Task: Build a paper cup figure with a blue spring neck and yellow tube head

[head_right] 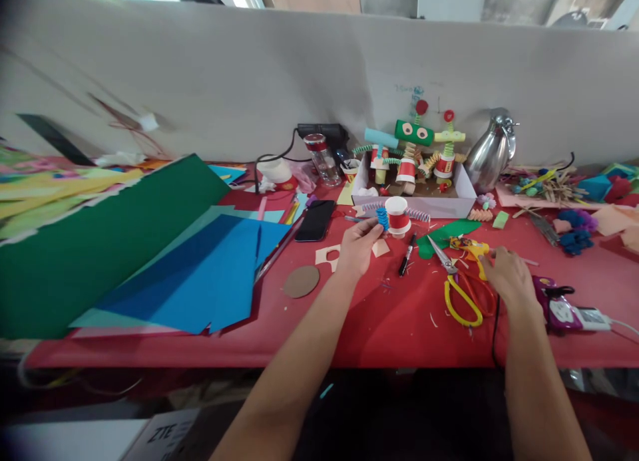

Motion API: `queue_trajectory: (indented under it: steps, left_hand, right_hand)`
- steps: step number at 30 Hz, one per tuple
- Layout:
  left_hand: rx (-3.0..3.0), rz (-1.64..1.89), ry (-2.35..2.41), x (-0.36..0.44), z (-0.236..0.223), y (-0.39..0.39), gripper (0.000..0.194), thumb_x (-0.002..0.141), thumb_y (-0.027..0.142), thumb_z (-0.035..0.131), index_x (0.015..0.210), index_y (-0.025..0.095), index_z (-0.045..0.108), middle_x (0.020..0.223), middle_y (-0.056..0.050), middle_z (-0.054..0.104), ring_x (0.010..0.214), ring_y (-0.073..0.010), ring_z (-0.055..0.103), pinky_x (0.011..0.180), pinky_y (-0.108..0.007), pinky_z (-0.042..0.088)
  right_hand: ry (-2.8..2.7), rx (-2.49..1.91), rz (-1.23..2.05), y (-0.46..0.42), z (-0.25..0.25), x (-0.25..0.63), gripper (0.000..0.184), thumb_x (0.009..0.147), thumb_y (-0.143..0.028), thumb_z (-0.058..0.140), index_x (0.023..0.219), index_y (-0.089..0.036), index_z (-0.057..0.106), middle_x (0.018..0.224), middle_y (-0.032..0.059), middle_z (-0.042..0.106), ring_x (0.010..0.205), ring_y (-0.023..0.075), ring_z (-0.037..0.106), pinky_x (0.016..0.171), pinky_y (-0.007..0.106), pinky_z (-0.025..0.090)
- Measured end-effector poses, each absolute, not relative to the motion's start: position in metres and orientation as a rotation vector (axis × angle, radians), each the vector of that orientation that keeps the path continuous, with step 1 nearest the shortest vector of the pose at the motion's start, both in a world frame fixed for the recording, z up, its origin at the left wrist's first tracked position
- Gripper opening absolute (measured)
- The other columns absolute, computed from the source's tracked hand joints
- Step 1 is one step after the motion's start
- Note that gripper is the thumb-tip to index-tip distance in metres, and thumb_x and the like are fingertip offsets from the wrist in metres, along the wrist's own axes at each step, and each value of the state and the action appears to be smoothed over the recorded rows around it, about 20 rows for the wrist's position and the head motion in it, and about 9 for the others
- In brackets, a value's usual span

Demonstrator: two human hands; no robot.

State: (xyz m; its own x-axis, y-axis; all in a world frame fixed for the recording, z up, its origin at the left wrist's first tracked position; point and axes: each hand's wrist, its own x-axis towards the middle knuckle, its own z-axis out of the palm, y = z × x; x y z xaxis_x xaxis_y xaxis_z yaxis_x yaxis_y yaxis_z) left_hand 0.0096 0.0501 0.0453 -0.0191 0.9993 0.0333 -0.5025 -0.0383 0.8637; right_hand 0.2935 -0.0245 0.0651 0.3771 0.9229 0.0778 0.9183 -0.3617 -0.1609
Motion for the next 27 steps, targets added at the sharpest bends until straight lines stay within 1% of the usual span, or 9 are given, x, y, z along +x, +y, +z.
queue_trajectory:
  steps: [3,5,8,12,16,18,21,24,27]
  left_hand:
    - [0.82,1.488,0.804,0.009,0.043,0.052,0.014,0.064,0.016,0.08,0.077,0.019,0.076,0.072,0.001,0.073,0.062,-0.0095,0.06,0.072,-0.028,0.05]
    - [0.812,1.526,0.793,0.008,0.042,0.053,0.014,0.064,0.016,0.079,0.077,0.019,0.076,0.072,0.001,0.072,0.062,-0.0092,0.059,0.07,-0.027,0.05]
    - [0.773,1.59,0.772,0.007,0.042,0.055,0.013,0.065,0.017,0.079,0.077,0.019,0.074,0.073,0.001,0.071,0.065,-0.0093,0.06,0.072,-0.026,0.05]
    - [0.695,1.63,0.731,0.007,0.043,0.056,0.016,0.064,0.017,0.081,0.076,0.019,0.071,0.076,0.002,0.07,0.069,-0.0095,0.062,0.076,-0.027,0.05]
    - [0.687,1.628,0.707,0.008,0.041,0.057,0.017,0.064,0.016,0.081,0.075,0.018,0.068,0.072,0.004,0.066,0.069,-0.009,0.06,0.078,-0.026,0.05]
    - [0.685,1.625,0.72,0.009,0.04,0.057,0.017,0.065,0.015,0.08,0.075,0.018,0.067,0.071,0.004,0.065,0.071,-0.0093,0.06,0.079,-0.026,0.049]
    - [0.702,1.612,0.756,0.01,0.039,0.057,0.015,0.068,0.014,0.077,0.077,0.019,0.066,0.073,0.004,0.065,0.071,-0.0097,0.06,0.08,-0.027,0.048]
    - [0.776,1.605,0.794,0.01,0.04,0.056,0.014,0.07,0.012,0.074,0.079,0.02,0.067,0.075,0.004,0.065,0.073,-0.0103,0.06,0.082,-0.028,0.047]
    - [0.844,1.622,0.841,0.009,0.04,0.054,0.016,0.071,0.01,0.073,0.081,0.021,0.069,0.077,0.004,0.066,0.076,-0.011,0.06,0.082,-0.027,0.045]
  right_hand:
    - [-1.64,-2.519,0.199,-0.02,0.052,0.3,0.031,0.083,-0.039,0.063,0.1,-0.014,0.066,0.092,0.0168,0.074,0.089,0.0329,0.071,0.074,0.039,0.05]
    - [-1.621,-2.488,0.25,-0.016,0.048,0.301,0.032,0.079,-0.037,0.065,0.103,-0.015,0.067,0.094,0.0152,0.075,0.091,0.0314,0.071,0.075,0.037,0.05]
    - [-1.546,-2.446,0.301,-0.013,0.046,0.302,0.026,0.074,-0.032,0.066,0.095,-0.018,0.069,0.09,0.0125,0.075,0.088,0.0295,0.072,0.071,0.033,0.05]
    - [-1.453,-2.373,0.341,-0.013,0.049,0.302,0.018,0.076,-0.035,0.057,0.078,-0.019,0.066,0.078,0.0113,0.072,0.078,0.029,0.069,0.063,0.033,0.046]
    - [-1.214,-2.17,0.379,-0.019,0.057,0.298,0.014,0.071,-0.031,0.058,0.08,-0.021,0.061,0.071,0.0062,0.067,0.072,0.026,0.066,0.059,0.033,0.045]
    - [-1.111,-1.908,0.518,-0.024,0.066,0.292,0.024,0.065,-0.032,0.065,0.086,-0.022,0.059,0.072,0.0035,0.067,0.073,0.0245,0.067,0.059,0.032,0.048]
    - [-1.068,-1.516,0.781,-0.029,0.089,0.279,0.041,0.061,-0.035,0.075,0.096,-0.024,0.057,0.083,0.0033,0.07,0.076,0.0226,0.069,0.061,0.032,0.053]
    - [-1.197,-1.362,0.892,-0.025,0.117,0.262,0.045,0.063,-0.038,0.081,0.099,-0.025,0.057,0.081,0.0005,0.067,0.065,0.0173,0.065,0.054,0.029,0.052]
    - [-1.358,-1.269,0.859,-0.011,0.136,0.247,0.045,0.064,-0.039,0.083,0.096,-0.024,0.057,0.077,-0.0013,0.062,0.06,0.0137,0.058,0.051,0.028,0.05]
